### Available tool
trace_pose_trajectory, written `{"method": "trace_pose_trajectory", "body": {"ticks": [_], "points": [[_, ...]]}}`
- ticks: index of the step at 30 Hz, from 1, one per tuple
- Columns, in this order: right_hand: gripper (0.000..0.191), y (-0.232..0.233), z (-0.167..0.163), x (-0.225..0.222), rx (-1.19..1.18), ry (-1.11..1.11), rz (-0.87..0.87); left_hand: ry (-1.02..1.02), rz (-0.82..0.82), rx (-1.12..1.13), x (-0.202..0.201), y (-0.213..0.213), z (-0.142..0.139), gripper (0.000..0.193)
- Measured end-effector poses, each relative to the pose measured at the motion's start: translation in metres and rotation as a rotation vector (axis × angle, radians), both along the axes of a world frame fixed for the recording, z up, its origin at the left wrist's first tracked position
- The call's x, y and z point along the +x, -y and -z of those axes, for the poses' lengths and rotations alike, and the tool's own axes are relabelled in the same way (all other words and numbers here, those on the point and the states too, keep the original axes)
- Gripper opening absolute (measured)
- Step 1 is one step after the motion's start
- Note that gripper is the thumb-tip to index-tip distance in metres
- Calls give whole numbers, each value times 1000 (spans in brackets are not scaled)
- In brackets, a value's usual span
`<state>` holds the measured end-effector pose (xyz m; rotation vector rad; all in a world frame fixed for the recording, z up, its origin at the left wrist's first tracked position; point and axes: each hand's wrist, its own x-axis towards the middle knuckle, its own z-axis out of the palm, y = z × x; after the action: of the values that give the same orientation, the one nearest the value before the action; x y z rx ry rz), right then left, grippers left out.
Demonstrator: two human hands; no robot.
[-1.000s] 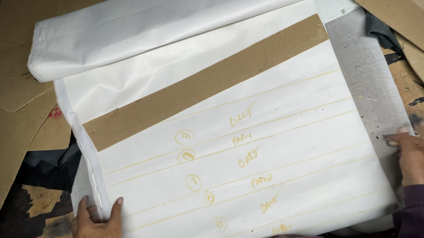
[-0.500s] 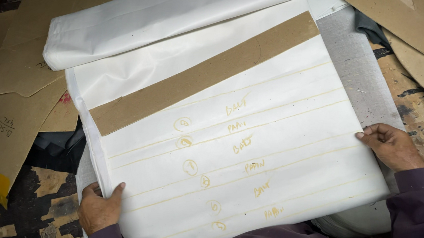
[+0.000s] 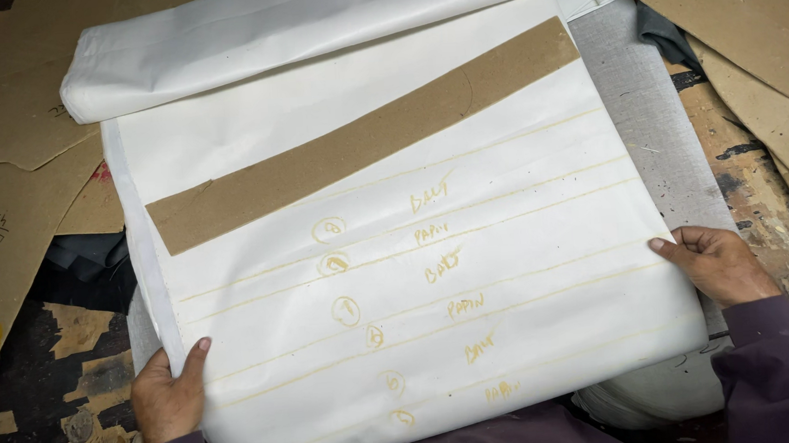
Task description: The person holds a long cardboard strip across a roll of white material on the workbench and marks along its edge with a piece of chalk, repositioning and pressing the strip to keep it aligned while drawing lines between pre-marked numbers on the material.
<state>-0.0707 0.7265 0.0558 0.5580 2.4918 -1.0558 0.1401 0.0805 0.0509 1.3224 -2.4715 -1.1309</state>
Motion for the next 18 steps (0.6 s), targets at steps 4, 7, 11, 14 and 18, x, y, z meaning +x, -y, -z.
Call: {"method": "trace_pose_trajectory", "body": {"ticks": [4,7,11,14,18], "points": [[35,-13,0,22,165,125,-32,66,-51,83,26,-7,3,26],[38,-26,4,41,198,169,-51,206,-45,50,44,-9,15,26],[38,-41,15,64,248,226,-48,185,41,-94,78,-13,37,28],[38,-52,24,79,289,247,-35,70,125,-200,105,-17,58,35],[41,-65,34,93,413,256,-66,-223,78,-210,120,-20,92,66]]}}
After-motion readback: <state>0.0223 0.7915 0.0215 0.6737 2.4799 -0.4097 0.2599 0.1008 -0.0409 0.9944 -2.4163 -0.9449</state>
